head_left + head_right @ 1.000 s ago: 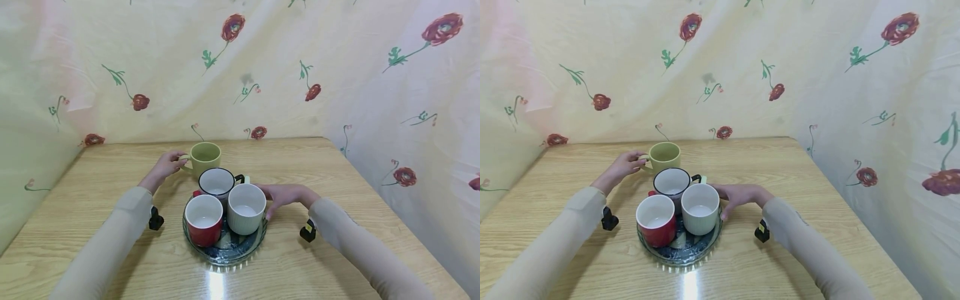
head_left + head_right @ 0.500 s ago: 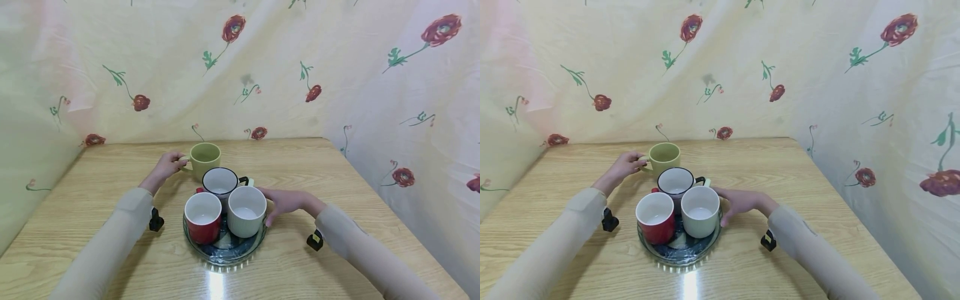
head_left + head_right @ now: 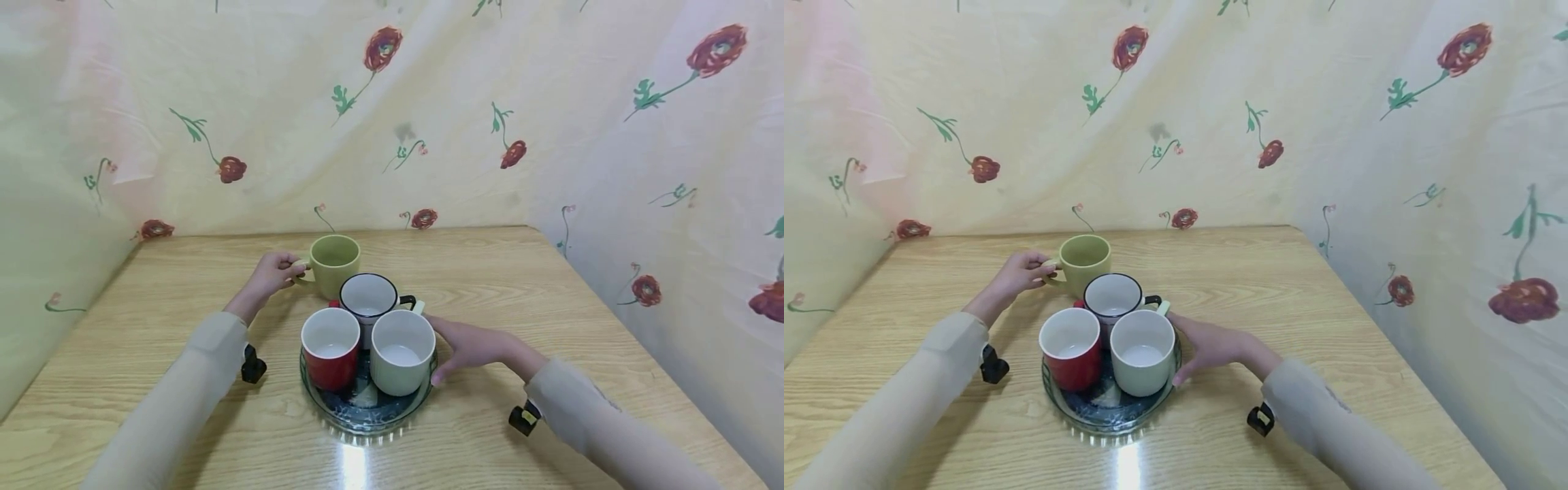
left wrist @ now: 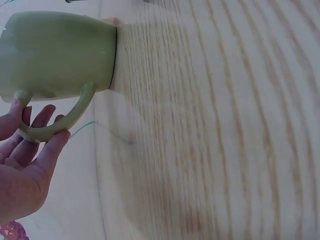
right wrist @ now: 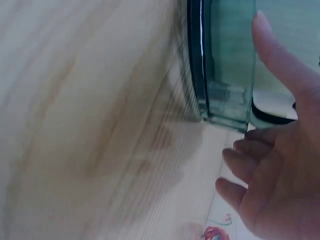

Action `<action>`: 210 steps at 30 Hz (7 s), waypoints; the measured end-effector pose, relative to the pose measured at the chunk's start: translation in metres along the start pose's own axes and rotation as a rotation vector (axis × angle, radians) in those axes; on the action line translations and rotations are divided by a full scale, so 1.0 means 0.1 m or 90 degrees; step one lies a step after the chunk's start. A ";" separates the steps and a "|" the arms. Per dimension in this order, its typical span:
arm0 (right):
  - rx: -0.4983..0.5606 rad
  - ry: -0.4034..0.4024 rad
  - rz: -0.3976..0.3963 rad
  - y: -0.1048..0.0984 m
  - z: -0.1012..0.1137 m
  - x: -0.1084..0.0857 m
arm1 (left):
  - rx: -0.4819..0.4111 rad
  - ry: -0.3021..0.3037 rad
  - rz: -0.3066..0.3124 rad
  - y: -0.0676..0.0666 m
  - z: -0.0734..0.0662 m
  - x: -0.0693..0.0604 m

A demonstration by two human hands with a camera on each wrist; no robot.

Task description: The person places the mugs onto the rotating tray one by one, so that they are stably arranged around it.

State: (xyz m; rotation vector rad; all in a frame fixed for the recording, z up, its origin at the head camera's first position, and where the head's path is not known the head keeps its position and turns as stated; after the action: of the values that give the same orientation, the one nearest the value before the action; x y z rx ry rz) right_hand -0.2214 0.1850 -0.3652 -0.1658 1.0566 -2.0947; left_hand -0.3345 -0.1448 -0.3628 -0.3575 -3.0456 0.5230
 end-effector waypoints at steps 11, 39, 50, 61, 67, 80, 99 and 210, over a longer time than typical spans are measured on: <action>-0.012 0.064 -0.060 0.10 0.10 -0.13 | 0.005 0.012 -0.031 -0.01 -0.01 -0.06; 0.007 0.095 -0.080 0.13 0.11 -0.19 | 0.010 0.017 -0.143 -0.37 -0.03 -0.68; 0.005 0.090 -0.066 0.14 0.12 -0.18 | -0.004 0.021 -0.101 -0.46 -0.15 -1.03; 0.028 0.094 -0.051 0.11 0.17 -0.20 | 0.034 0.034 -0.091 -0.52 -0.27 -1.31; 0.039 0.096 -0.049 0.11 0.18 -0.22 | 0.020 0.045 -0.095 -0.55 -0.30 -1.42; 0.044 0.087 -0.057 0.14 0.20 -0.24 | 0.029 0.059 -0.085 -0.65 -0.31 -1.64; 0.075 0.090 -0.060 0.18 0.18 -0.26 | -0.021 0.070 -0.059 -0.62 -0.21 -1.90; 0.105 0.106 -0.062 0.24 0.06 -0.31 | -0.217 0.086 0.112 0.07 -0.08 -1.57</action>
State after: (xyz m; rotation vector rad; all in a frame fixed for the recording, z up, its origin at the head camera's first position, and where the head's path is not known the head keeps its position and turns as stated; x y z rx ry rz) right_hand -0.1833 0.1944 -0.3723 0.0412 0.9829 -2.3047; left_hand -0.1791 -0.1716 -0.3563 -0.6470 -2.9794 -0.0230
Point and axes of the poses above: each hand's wrist, its own x-axis towards the middle knuckle, its own y-axis out of the palm, z = x × y, the point moved 4 cm from there along x, towards the middle knuckle, and after that the axes turned 1 degree about y, right-handed, at the moved point
